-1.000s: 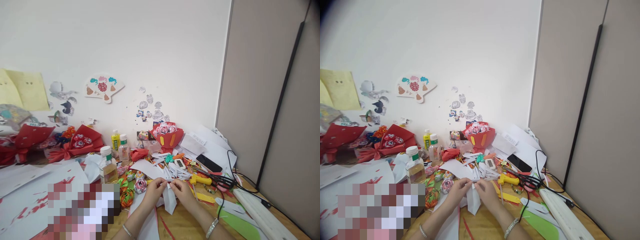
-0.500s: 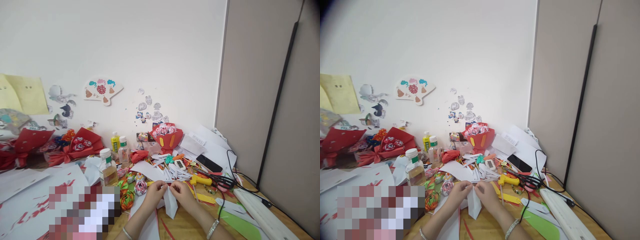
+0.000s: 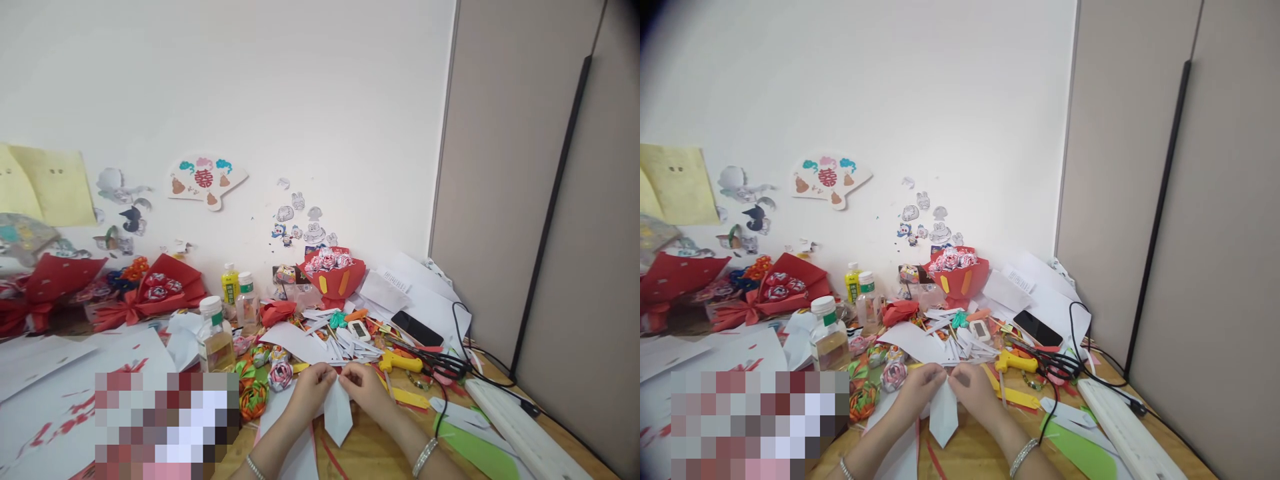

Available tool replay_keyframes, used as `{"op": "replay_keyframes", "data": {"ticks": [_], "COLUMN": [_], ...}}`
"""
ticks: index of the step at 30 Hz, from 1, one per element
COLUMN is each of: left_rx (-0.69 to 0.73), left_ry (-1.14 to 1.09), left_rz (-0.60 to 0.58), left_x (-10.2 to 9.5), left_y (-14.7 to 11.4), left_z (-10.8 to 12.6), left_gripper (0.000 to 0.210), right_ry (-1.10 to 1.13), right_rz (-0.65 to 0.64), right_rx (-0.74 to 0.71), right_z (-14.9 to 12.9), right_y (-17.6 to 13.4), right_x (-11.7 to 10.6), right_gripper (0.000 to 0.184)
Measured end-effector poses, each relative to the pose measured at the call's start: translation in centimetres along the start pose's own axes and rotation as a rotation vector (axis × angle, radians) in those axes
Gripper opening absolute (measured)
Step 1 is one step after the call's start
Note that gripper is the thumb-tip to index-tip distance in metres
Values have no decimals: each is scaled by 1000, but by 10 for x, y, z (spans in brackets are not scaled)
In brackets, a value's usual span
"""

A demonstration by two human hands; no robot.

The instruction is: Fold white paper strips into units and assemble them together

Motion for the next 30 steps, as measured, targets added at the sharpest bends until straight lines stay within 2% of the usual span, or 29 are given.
{"op": "replay_keyframes", "data": {"ticks": [16,23,30], "left_rx": [-15,12,10], "left_ry": [-34,-34,-42], "left_rz": [1,5,20], "left_x": [3,1,2], "left_y": [3,1,3], "left_z": [-9,-4,-9], "left_gripper": [21,20,20], "right_ry": [162,281,279], "right_rz": [-22,-161,-130], "right_rx": [29,114,120], "right_z": [11,13,17], "right_y": [3,1,2], "right_x": [1,1,1], "right_gripper": [21,29,27]}}
Point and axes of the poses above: each hand's wrist, its own y-axis towards the middle knuckle, its own x-axis out of the palm, z = x × y, the point moved 2 cm from there along y, towards the middle knuckle, and after that the axes turned 1 degree about x, right-handed, at the moved point
